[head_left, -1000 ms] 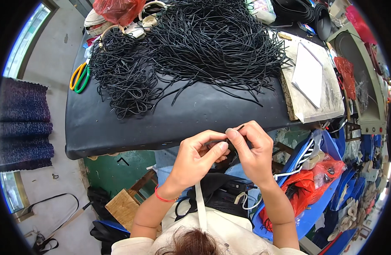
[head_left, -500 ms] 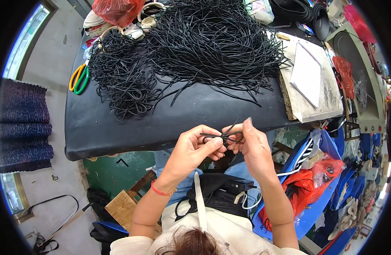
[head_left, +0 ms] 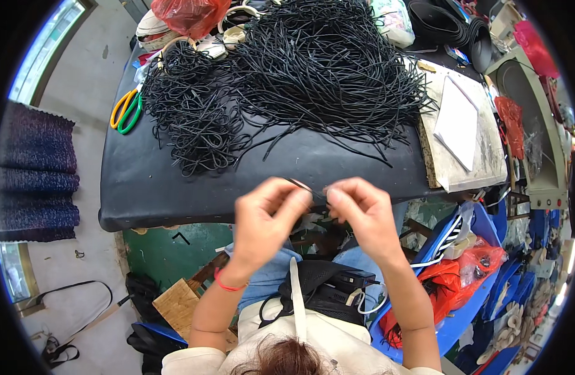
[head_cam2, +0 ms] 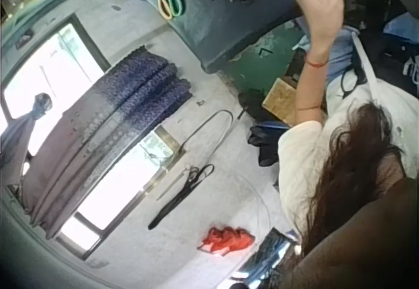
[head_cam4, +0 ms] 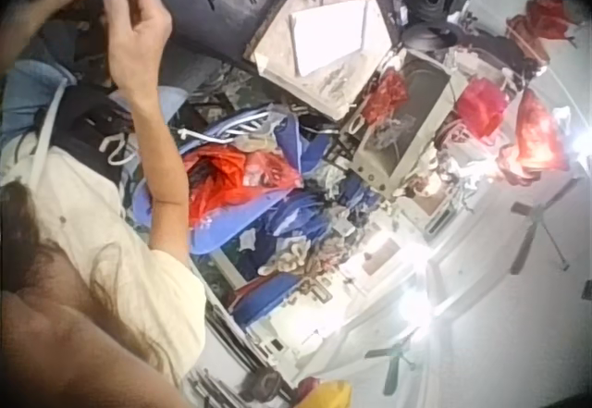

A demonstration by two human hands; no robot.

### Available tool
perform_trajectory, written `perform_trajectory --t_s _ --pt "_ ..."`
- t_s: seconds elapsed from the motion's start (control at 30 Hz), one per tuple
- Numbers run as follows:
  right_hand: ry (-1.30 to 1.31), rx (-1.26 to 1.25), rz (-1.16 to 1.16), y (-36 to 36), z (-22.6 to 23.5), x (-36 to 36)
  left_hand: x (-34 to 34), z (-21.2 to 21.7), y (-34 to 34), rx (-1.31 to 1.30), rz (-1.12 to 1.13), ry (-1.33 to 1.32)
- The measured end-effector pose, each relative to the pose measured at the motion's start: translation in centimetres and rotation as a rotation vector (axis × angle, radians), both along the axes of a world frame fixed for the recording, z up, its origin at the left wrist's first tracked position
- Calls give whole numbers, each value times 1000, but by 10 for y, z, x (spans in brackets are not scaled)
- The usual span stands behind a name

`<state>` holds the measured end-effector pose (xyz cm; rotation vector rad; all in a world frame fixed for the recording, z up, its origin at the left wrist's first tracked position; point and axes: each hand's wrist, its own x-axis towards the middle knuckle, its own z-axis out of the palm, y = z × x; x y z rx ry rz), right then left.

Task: The person repeatedly picks up short black cords from a pile on a table and ties them into small loops by hand. The person handles the cords one at a time, forming a loop and securing it before placing the finished item back onto the pile.

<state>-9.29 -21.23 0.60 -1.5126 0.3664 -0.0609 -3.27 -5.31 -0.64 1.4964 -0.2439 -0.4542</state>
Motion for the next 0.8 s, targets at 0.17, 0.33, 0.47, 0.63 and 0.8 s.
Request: perform_trajectory --t_s 0.17,0.33,0.47,0.63,0.8 --pt "-317 -796 -178 -23 -17 62 80 16 61 661 661 -818" --pt "-355 -1070 -213 -22 -39 95 95 18 51 829 773 -1023" --pt "-444 -1117 -268 -21 -32 84 61 14 22 554 491 -1168" --pt "-626 -1134 -232 -18 -15 61 46 15 -25 584 243 -1213" --pt "-649 -1160 -217 -16 16 13 32 28 -5 300 -172 -763"
